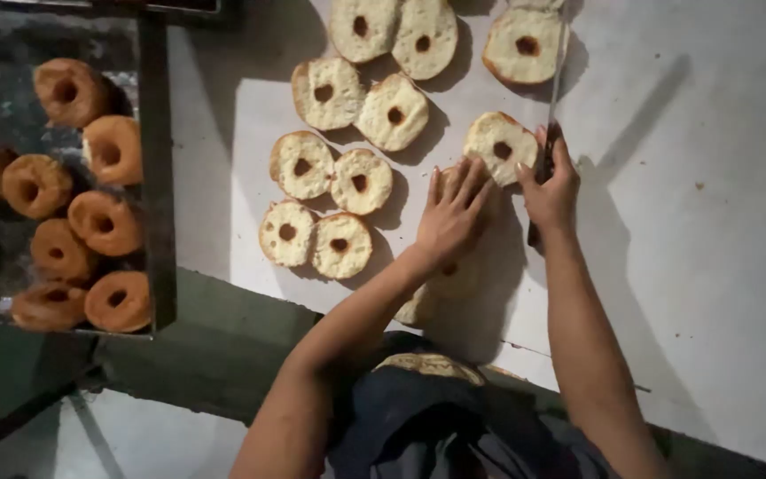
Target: The person takes fried donuts one at a time from metal trays and slices each donut horizontally in half using a long knife, laying the cut halves in rows on the white worktable while reaching for the next whole donut.
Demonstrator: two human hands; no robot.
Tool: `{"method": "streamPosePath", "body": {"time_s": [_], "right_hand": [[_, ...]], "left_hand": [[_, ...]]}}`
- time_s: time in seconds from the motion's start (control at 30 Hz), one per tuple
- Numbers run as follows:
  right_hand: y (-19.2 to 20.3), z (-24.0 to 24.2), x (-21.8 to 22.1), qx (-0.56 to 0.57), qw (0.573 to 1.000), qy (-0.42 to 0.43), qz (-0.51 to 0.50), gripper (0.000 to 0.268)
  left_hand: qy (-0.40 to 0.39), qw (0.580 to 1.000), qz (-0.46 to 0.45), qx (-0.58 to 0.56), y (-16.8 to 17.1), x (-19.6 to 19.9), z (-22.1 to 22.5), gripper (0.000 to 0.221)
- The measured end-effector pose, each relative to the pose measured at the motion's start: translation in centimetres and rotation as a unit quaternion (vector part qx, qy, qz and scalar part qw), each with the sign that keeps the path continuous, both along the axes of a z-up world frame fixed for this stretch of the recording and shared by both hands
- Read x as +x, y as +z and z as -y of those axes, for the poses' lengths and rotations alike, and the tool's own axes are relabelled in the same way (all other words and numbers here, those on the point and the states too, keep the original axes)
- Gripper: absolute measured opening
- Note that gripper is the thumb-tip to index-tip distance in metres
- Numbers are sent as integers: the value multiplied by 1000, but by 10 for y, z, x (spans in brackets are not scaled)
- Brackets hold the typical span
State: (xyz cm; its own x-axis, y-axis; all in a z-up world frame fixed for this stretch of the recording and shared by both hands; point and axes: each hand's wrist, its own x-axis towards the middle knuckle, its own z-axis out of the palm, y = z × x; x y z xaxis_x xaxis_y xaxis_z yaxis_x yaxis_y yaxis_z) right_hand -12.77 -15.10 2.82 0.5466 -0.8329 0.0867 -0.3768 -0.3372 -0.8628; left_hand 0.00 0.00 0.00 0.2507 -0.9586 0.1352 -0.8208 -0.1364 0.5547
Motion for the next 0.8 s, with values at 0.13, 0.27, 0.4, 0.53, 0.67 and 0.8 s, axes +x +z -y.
{"method": "streamPosePath", "body": {"time_s": [0.13,0.27,0.4,0.53,0.67,0.8], "right_hand": [[3,-3,-17,-13,997,-5,-74,69],[-5,-36,-60,59,981,-87,-164,73],[12,-93,-79,94,986,-91,-100,66],[20,-124,-91,96,985,-135,-52,77],[-1,-136,-120,30,988,-136,-70,79],[21,-140,-114,117,977,-179,-1,77]], "left_hand": [[-87,992,45,80,22,35,10,66],[-149,988,23,33,-4,75,14,48],[-202,979,-31,-1,-14,86,18,58],[-162,984,16,-68,-18,51,0,55],[-282,955,78,-52,-4,-11,-84,53],[-325,945,41,-2,-9,-13,-121,54]]}}
